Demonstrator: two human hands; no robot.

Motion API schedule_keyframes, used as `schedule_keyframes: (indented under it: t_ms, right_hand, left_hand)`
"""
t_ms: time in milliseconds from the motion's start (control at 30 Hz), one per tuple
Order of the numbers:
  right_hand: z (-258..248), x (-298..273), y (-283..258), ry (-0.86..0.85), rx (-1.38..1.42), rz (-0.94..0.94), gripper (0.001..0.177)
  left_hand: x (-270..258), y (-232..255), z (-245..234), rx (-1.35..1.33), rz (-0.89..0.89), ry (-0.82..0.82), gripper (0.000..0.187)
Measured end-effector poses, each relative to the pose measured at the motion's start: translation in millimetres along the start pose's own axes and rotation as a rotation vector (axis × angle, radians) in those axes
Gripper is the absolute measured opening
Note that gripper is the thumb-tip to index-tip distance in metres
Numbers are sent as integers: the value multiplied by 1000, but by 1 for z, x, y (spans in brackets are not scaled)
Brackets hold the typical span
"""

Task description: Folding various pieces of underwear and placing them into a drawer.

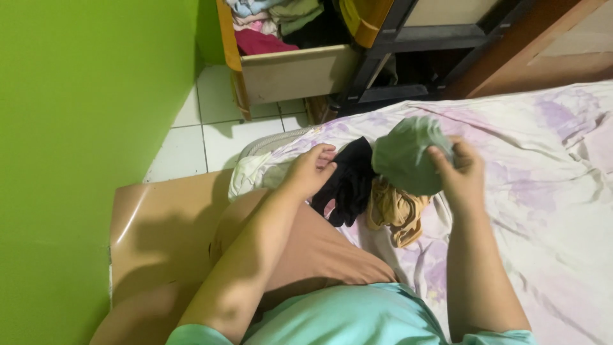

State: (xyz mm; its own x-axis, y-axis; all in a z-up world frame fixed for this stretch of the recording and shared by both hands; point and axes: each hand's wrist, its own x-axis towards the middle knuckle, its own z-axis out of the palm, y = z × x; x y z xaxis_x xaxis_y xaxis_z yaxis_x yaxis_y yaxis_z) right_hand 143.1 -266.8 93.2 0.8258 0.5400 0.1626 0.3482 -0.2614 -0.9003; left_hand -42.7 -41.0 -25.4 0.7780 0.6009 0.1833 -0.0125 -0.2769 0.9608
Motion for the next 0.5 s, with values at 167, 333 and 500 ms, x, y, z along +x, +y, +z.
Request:
schedule_keyframes:
  t_ms: [167, 333, 500]
  right_hand:
    - [-2, 4, -77, -290, 606, -252, 23]
    - [57, 9, -89, -542, 750, -304, 23]
    - [125, 4, -86, -856, 682, -203, 33]
  left_hand:
    - [-13, 52, -35, -289, -182, -100, 63]
    - [-47, 84, -113, -585, -351, -125, 76]
    - [-99, 103, -157, -571, -267, -67, 58]
